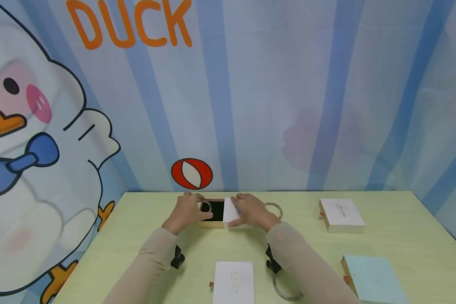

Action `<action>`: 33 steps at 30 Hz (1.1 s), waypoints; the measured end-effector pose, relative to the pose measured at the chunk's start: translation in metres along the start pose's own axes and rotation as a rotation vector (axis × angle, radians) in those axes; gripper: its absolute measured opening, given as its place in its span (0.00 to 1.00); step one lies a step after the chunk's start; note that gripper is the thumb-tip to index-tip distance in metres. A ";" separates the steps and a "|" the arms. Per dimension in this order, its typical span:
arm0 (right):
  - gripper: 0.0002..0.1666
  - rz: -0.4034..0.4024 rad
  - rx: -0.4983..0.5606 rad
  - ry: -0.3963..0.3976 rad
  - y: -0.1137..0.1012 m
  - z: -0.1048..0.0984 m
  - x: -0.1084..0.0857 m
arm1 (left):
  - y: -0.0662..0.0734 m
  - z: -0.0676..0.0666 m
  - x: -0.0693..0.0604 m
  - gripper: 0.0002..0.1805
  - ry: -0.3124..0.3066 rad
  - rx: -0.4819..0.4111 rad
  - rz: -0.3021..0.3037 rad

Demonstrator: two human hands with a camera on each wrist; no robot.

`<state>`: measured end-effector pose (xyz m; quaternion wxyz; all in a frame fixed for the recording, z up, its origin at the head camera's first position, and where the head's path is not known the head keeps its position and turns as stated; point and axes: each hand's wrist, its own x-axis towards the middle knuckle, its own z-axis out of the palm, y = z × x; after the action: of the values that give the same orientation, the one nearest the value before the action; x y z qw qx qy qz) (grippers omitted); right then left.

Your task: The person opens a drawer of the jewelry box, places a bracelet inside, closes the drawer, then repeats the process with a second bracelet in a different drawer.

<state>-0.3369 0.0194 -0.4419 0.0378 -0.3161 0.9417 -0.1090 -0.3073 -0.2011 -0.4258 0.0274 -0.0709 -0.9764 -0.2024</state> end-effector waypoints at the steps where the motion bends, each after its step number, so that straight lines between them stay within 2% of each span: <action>1: 0.55 -0.001 -0.001 0.001 0.000 0.000 0.000 | 0.000 0.000 0.001 0.24 -0.001 0.003 0.007; 9: 0.55 -0.004 -0.006 0.001 -0.001 -0.001 -0.001 | 0.000 0.005 0.005 0.23 -0.006 -0.002 0.028; 16: 0.55 -0.005 -0.016 0.005 0.000 -0.002 -0.001 | 0.004 0.006 0.005 0.22 0.000 0.018 0.085; 27: 0.55 -0.009 -0.016 0.011 0.001 -0.001 -0.001 | 0.006 0.009 0.009 0.25 -0.001 0.054 0.103; 33: 0.55 -0.017 -0.018 0.009 0.000 -0.001 -0.001 | 0.004 0.011 0.010 0.24 0.002 0.054 0.138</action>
<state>-0.3364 0.0207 -0.4406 0.0299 -0.3238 0.9401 -0.1021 -0.3166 -0.1914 -0.4332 0.0444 -0.1370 -0.9742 -0.1737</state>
